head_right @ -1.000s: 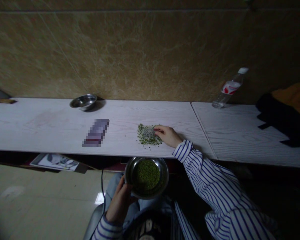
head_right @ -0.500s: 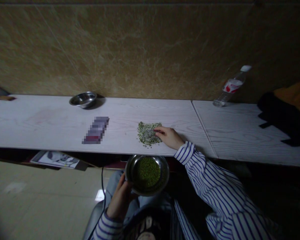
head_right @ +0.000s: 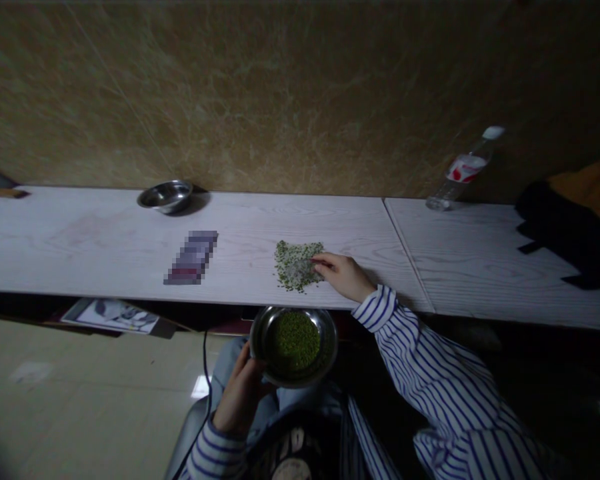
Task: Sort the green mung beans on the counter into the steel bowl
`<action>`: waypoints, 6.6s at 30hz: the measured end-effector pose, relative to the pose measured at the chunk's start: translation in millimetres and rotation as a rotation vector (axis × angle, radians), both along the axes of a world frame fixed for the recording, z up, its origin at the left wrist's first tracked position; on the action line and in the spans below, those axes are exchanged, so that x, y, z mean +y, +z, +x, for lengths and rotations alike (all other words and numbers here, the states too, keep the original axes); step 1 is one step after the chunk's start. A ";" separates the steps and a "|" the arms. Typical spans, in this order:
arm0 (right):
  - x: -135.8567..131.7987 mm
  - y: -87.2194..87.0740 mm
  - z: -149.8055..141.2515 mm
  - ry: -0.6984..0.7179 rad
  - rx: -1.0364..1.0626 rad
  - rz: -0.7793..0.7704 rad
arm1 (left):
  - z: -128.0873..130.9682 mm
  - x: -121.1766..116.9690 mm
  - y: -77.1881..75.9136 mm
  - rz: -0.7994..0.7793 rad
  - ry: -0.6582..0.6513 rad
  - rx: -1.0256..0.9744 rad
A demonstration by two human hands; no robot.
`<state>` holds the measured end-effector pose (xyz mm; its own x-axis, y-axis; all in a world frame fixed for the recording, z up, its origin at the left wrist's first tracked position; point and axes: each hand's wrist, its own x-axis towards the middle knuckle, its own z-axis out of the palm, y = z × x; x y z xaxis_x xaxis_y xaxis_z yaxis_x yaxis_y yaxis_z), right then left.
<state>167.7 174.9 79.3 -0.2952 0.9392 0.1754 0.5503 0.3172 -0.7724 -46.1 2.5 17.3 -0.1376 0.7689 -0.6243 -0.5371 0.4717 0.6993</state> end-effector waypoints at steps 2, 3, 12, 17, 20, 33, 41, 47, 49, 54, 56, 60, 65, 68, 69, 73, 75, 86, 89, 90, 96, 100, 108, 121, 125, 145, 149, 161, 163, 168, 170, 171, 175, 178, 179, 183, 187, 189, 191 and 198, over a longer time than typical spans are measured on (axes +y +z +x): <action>-4.9 1.0 4.4 -0.018 -0.001 0.006 | 0.0 -0.1 -0.6 -0.002 0.002 -0.003; -7.9 0.9 6.8 -0.026 -0.008 0.004 | 0.0 -0.2 -1.2 -0.004 0.002 -0.005; -24.3 -7.2 16.2 -0.048 -0.049 -0.030 | 0.1 -0.3 -3.5 -0.015 -0.007 -0.018; -23.5 -2.9 11.3 -0.033 -0.065 -0.019 | 0.3 -0.1 -2.9 -0.017 -0.001 -0.022; -23.0 -0.2 7.4 -0.033 -0.072 -0.015 | 0.3 0.0 -2.9 -0.017 0.008 -0.023; -20.0 -6.5 15.7 -0.065 -0.054 0.020 | 0.2 -0.1 -1.4 -0.041 0.012 -0.011; -27.5 -5.3 15.4 -0.066 -0.051 0.015 | 2.1 -0.3 1.6 -0.046 0.015 -0.006; -29.3 -6.5 18.5 -0.093 -0.047 0.033 | 2.6 0.1 3.2 -0.044 0.012 -0.005; -29.3 -6.5 18.4 -0.102 -0.047 0.034 | 3.2 0.2 3.9 -0.047 0.007 -0.007; -32.2 -3.1 17.4 -0.103 -0.065 0.026 | 4.3 0.0 6.3 -0.051 0.003 -0.008; -34.0 -1.4 17.8 -0.099 -0.074 0.022 | 4.4 -0.1 7.2 -0.046 0.003 -0.009; -35.8 -0.6 19.3 -0.126 -0.089 0.024 | 4.7 -0.1 8.4 -0.046 0.003 -0.009; -35.9 -4.5 19.2 -0.107 -0.081 0.018 | 5.7 -0.5 8.7 -0.042 0.005 -0.007; -36.1 -5.0 18.2 -0.098 -0.085 0.011 | 5.8 -0.8 8.7 -0.040 0.010 -0.015; -36.0 -4.7 17.8 -0.092 -0.084 0.009 | 5.8 -0.9 8.8 -0.042 0.013 -0.015; -35.1 -4.3 16.0 -0.077 -0.074 0.014 | 5.6 -1.0 9.3 -0.047 0.011 -0.010; -34.5 -5.2 15.2 -0.075 -0.073 0.014 | 5.5 -1.0 9.4 -0.050 0.006 -0.006; -32.9 -5.5 15.8 -0.076 -0.100 0.034 | 4.7 -0.7 6.3 -0.058 0.007 -0.012; -32.7 -5.8 15.0 -0.075 -0.101 0.048 | 4.5 -0.9 5.3 -0.061 0.007 -0.012; -32.9 -5.7 14.4 -0.071 -0.098 0.046 | 4.3 -0.9 5.2 -0.061 0.006 -0.011; -33.8 -4.7 9.8 -0.059 -0.065 0.027 | 3.5 -0.4 5.7 -0.050 0.005 -0.019; -33.6 -4.4 7.0 -0.049 -0.064 0.025 | 2.6 -0.6 4.4 -0.056 0.001 -0.022; -30.5 -3.5 7.9 -0.090 -0.089 0.035 | 0.0 -0.7 2.0 -0.054 0.000 -0.014; -10.9 -8.5 8.7 -0.118 -0.045 0.031 | 0.2 2.4 5.6 -0.043 0.002 0.004; -11.7 -9.5 15.2 -0.112 -0.023 0.041 | 0.9 2.3 5.1 -0.036 0.007 0.001; -36.7 -4.1 12.5 -0.136 -0.065 0.038 | -1.9 1.2 -1.2 -0.030 -0.023 -0.019; -35.5 -5.4 10.8 -0.125 -0.076 0.039 | -1.9 1.7 0.8 -0.029 -0.027 -0.015; -25.4 -7.8 0.4 -0.088 -0.075 0.031 | -2.4 1.0 2.1 -0.024 -0.004 -0.024; -23.1 -9.3 -1.3 -0.085 -0.072 0.034 | -2.5 1.2 1.6 -0.025 0.002 -0.027; -16.8 -11.4 -3.6 -0.110 -0.067 0.038 | -2.9 1.4 1.6 -0.029 0.005 -0.030; -14.8 -11.8 -1.8 -0.122 -0.064 0.042 | -3.2 1.4 1.9 -0.022 0.008 -0.030; -14.4 -11.9 -0.1 -0.125 -0.059 0.043 | -3.4 1.5 2.0 -0.019 0.007 -0.032; -19.7 -10.3 9.7 -0.149 -0.044 0.049 | -2.6 1.9 1.9 -0.016 -0.002 -0.041; -29.3 -8.4 15.7 -0.173 -0.053 0.065 | -0.1 2.0 2.2 -0.024 0.004 -0.035; -32.5 -8.1 16.8 -0.176 -0.059 0.067 | 0.8 2.1 2.5 -0.029 0.007 -0.032; -41.4 -8.8 17.6 -0.189 -0.091 0.060 | 3.4 2.3 4.4 -0.039 0.011 -0.020; -42.0 -10.6 16.5 -0.192 -0.100 0.058 | 3.0 2.3 4.0 -0.034 0.009 -0.019; -39.7 -11.7 16.0 -0.198 -0.092 0.068 | 2.2 2.2 2.4 -0.028 0.006 -0.026; -36.6 -13.0 15.4 -0.206 -0.081 0.079 | 1.3 2.2 0.6 -0.025 0.000 -0.033; -33.3 -14.4 13.1 -0.161 -0.063 0.046 | 0.6 2.0 -0.4 -0.040 0.003 -0.031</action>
